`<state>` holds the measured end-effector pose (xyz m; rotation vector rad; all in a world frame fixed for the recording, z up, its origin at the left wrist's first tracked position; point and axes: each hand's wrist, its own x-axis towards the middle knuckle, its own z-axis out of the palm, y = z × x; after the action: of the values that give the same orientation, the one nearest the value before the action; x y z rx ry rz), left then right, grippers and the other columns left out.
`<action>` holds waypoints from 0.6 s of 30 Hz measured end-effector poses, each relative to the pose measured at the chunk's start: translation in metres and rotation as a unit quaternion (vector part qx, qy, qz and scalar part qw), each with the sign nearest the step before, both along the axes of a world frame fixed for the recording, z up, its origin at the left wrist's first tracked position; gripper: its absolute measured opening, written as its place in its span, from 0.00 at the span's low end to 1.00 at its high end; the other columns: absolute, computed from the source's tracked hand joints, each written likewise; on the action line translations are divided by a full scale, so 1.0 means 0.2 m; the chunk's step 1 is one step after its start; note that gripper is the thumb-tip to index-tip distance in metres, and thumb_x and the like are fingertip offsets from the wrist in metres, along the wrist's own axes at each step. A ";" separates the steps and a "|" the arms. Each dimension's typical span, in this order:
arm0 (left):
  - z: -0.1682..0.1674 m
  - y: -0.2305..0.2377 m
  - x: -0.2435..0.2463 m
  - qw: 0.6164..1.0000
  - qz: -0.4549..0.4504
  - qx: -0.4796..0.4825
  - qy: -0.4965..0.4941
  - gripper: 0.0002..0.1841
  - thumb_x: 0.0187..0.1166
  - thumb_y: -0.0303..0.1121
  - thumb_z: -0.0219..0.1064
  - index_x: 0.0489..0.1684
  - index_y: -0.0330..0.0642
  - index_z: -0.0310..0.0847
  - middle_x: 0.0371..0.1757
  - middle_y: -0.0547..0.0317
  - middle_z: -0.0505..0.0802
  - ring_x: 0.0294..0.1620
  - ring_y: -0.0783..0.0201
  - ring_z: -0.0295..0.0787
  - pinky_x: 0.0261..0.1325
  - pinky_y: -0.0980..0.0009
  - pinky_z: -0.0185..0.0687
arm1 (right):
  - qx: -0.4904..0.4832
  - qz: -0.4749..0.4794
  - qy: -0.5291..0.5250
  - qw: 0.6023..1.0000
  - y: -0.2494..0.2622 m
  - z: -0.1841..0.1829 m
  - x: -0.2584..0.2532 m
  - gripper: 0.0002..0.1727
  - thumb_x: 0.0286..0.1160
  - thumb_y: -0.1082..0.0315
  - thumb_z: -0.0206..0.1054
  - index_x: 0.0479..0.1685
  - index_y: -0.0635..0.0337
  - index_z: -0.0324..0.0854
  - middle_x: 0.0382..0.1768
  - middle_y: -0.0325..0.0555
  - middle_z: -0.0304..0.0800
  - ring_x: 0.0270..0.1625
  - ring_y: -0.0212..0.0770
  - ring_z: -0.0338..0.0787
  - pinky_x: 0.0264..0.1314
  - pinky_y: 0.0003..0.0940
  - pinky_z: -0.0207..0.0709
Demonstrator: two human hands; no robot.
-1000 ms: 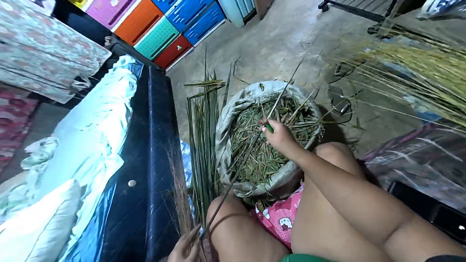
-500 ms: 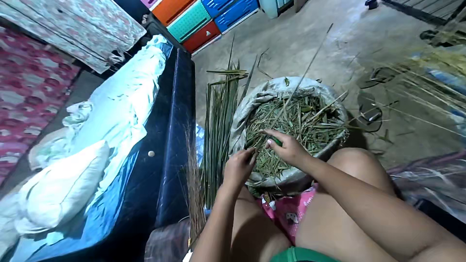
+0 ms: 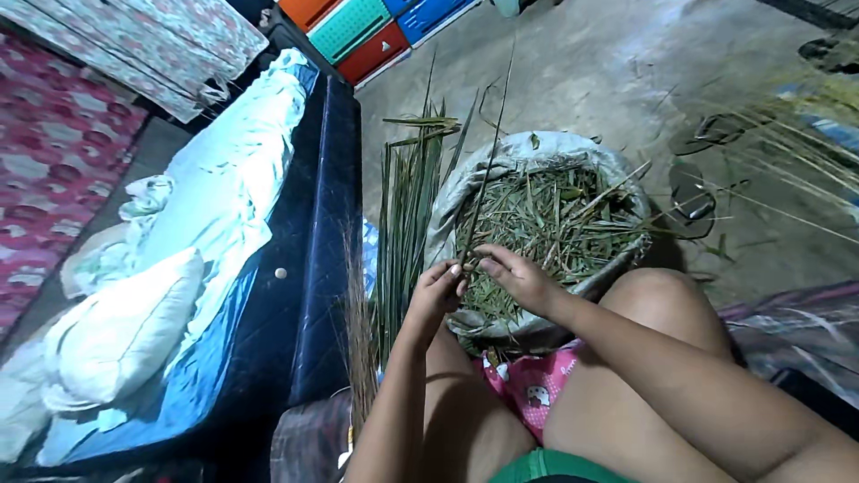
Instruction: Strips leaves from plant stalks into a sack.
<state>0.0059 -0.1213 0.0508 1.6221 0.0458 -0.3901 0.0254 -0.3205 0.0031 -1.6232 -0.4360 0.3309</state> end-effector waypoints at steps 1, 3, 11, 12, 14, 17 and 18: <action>0.01 0.00 0.00 1.000 -0.003 -0.005 0.011 0.15 0.90 0.30 0.46 0.56 0.35 0.80 0.22 0.73 0.81 0.14 0.83 0.66 0.16 0.87 0.61 | 0.015 -0.001 0.010 1.000 0.01 -0.01 0.00 0.29 0.95 0.44 0.46 0.76 0.53 0.78 0.39 0.38 0.85 0.34 0.30 0.79 0.45 0.34 0.76; 0.02 0.01 -0.01 1.000 -0.005 -0.012 0.026 0.16 0.90 0.29 0.45 0.57 0.34 0.80 0.21 0.73 0.81 0.13 0.83 0.66 0.16 0.87 0.61 | 0.053 0.003 0.044 0.998 0.01 -0.01 -0.01 0.27 0.96 0.48 0.46 0.77 0.55 0.75 0.30 0.32 0.76 0.27 0.26 0.73 0.34 0.25 0.71; 0.01 -0.05 -0.03 0.987 0.072 0.136 -0.048 0.12 0.90 0.27 0.55 0.56 0.30 0.84 0.24 0.67 0.88 0.15 0.82 0.70 0.19 0.84 0.64 | 0.002 0.077 0.068 0.995 -0.02 0.04 -0.02 0.31 0.97 0.54 0.42 0.95 0.55 0.56 0.54 0.49 0.83 0.42 0.35 0.80 0.49 0.34 0.75; 0.00 -0.06 -0.04 0.974 0.086 0.196 -0.076 0.12 0.90 0.28 0.58 0.56 0.31 0.85 0.26 0.68 0.90 0.17 0.82 0.73 0.22 0.83 0.68 | -0.012 0.094 0.067 0.993 -0.02 0.06 -0.03 0.31 0.97 0.56 0.42 0.96 0.56 0.53 0.70 0.55 0.81 0.52 0.37 0.83 0.58 0.36 0.77; -0.01 -0.08 -0.06 0.934 0.103 0.311 -0.142 0.13 0.88 0.31 0.61 0.56 0.32 0.89 0.30 0.66 0.93 0.23 0.83 0.79 0.32 0.83 0.76 | -0.027 0.118 0.089 0.989 -0.01 0.10 -0.05 0.31 0.98 0.59 0.44 0.97 0.55 0.49 0.77 0.57 0.77 0.52 0.37 0.84 0.57 0.35 0.78; -0.05 -0.10 -0.10 0.875 0.115 0.411 -0.231 0.13 0.84 0.29 0.62 0.53 0.31 0.92 0.37 0.51 0.96 0.34 0.72 0.91 0.47 0.73 0.86 | 0.009 0.144 0.157 0.977 0.02 0.12 -0.07 0.35 0.96 0.61 0.51 0.98 0.52 0.43 0.47 0.47 0.82 0.28 0.31 0.79 0.30 0.27 0.76; -0.06 -0.11 -0.11 0.858 0.121 0.432 -0.250 0.13 0.83 0.28 0.63 0.51 0.32 0.93 0.36 0.49 0.96 0.33 0.69 0.91 0.45 0.71 0.86 | 0.034 0.154 0.177 0.972 0.03 0.11 -0.07 0.37 0.96 0.61 0.52 0.99 0.51 0.40 0.42 0.45 0.82 0.24 0.29 0.78 0.26 0.25 0.76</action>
<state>-0.0156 -0.1439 0.0386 2.5294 0.0310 0.3233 0.0112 -0.3151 0.0254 -1.3915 -0.4202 0.8170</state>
